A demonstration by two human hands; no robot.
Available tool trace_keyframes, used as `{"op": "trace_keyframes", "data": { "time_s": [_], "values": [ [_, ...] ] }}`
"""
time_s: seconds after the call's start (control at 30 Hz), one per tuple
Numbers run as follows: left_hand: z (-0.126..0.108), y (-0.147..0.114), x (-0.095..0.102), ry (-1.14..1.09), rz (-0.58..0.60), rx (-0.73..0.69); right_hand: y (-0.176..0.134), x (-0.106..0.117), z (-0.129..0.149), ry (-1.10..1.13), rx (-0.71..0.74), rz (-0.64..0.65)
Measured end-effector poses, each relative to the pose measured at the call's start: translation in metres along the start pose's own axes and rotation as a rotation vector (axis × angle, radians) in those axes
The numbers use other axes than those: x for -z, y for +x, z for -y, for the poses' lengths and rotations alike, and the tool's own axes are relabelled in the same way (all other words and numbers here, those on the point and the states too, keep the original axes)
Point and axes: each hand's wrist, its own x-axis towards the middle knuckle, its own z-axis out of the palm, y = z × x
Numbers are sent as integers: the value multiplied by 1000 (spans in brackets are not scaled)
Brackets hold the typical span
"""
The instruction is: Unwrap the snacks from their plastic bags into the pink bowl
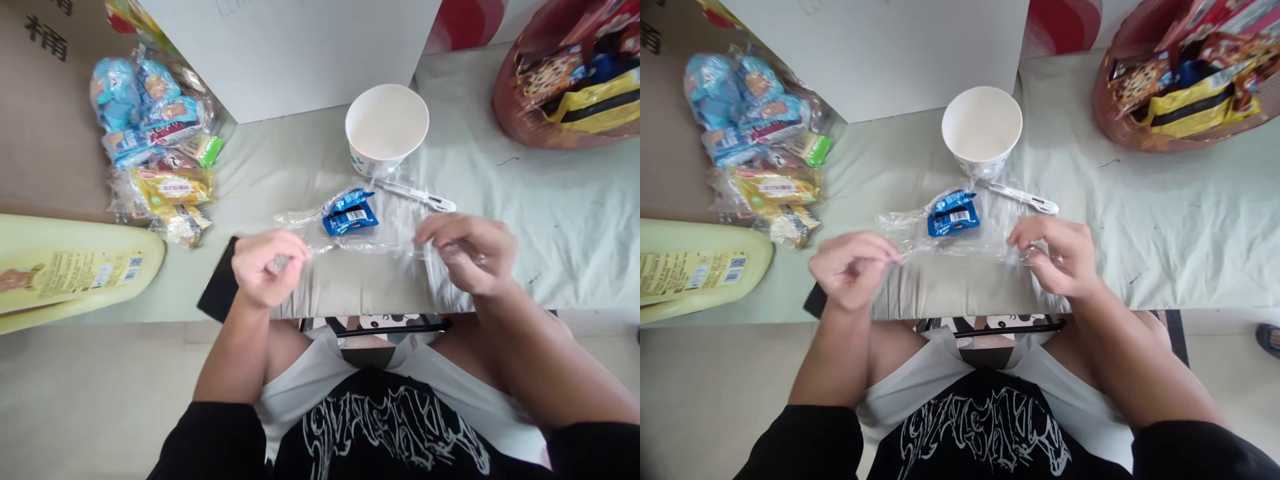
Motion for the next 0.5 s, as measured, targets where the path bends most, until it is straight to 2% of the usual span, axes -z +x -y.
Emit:
{"op": "trace_keyframes", "data": {
  "time_s": [0.07,0.1,0.13,0.17,0.2,0.23,0.27,0.3,0.33,0.37,0.4,0.43,0.5],
  "values": [
    [-13,1,7,-272,524,265,-2,6,2,104,-27,274],
    [-16,1,9,-382,716,363,-3,7,2,104,-47,389],
    [-16,2,10,-444,789,428,-4,6,2,56,-69,477],
    [-14,2,10,-474,739,443,-5,4,2,-40,-96,530],
    [-10,2,8,-453,560,406,-6,0,1,-178,-134,556],
    [-4,2,5,-368,321,339,-6,-5,1,-333,-174,547],
    [2,2,1,-234,100,262,-6,-11,1,-473,-205,502],
    [9,2,-3,-65,-38,203,-6,-17,1,-580,-220,426],
    [15,3,-7,106,-79,183,-5,-24,0,-644,-215,338],
    [20,4,-11,263,-29,207,-4,-31,0,-663,-185,260],
    [24,5,-14,378,81,261,-2,-37,-1,-650,-135,211],
    [27,6,-16,437,191,324,0,-43,-3,-617,-79,202],
    [28,8,-18,430,301,420,3,-53,-6,-539,6,275]
  ]
}}
